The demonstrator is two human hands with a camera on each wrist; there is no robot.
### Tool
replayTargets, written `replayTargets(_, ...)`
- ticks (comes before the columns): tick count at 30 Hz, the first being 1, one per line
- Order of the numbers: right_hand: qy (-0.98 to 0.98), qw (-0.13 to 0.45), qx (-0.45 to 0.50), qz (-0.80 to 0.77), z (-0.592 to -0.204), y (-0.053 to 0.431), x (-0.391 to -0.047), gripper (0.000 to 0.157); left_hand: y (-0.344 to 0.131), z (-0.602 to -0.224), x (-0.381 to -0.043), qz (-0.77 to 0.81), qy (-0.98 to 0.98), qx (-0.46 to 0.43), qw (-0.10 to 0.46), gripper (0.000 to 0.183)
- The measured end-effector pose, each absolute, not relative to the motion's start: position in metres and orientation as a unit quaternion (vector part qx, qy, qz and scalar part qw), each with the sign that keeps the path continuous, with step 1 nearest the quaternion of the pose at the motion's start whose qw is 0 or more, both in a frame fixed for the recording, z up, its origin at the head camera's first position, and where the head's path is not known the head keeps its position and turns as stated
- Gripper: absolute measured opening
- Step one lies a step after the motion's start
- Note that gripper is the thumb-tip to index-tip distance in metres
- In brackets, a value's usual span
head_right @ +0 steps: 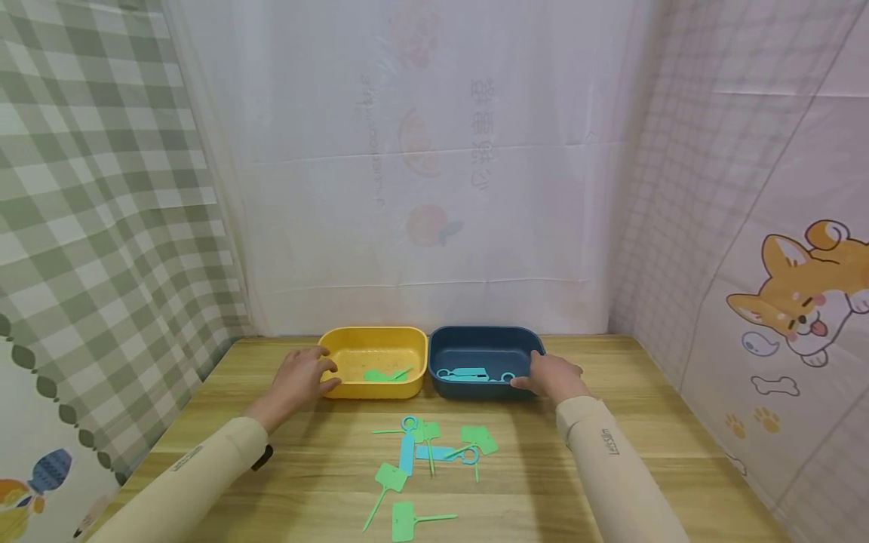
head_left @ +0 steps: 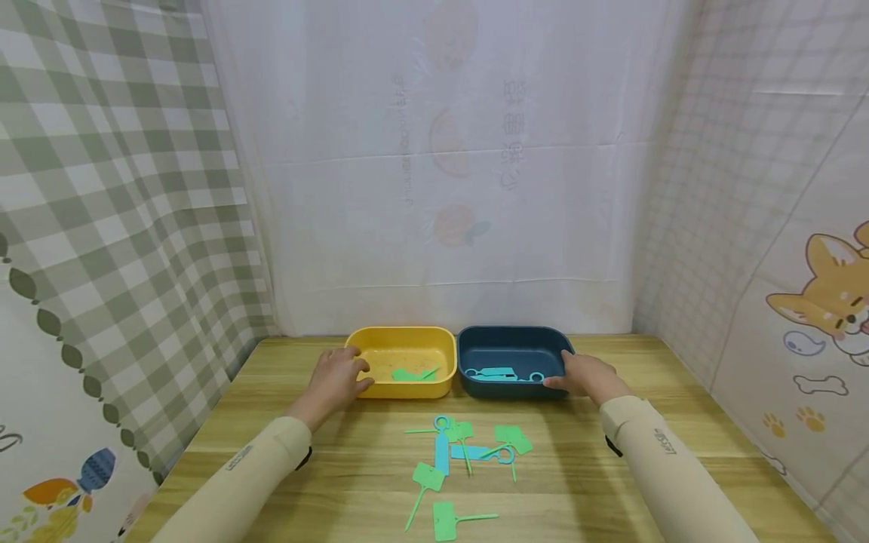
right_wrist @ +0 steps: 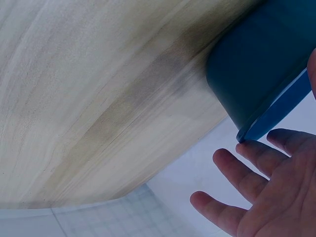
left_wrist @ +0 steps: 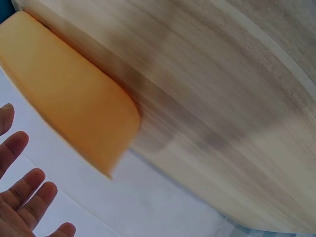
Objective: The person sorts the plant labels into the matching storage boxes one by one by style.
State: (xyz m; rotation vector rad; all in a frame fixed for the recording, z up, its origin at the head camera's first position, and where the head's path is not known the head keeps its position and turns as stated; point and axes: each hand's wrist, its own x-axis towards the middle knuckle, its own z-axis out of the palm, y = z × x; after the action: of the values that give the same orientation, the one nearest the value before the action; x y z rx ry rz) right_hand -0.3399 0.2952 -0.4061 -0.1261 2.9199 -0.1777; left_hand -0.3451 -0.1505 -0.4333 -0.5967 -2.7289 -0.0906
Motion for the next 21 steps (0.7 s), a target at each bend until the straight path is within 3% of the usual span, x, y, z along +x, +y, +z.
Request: replayTargets(21, 0.992, 0.108, -0.048, -0.052, -0.405, 0.296, -0.340, 0.091, -0.120, -0.454, -0.294, -0.011, -0.928, -0.336, 0.160, 0.030)
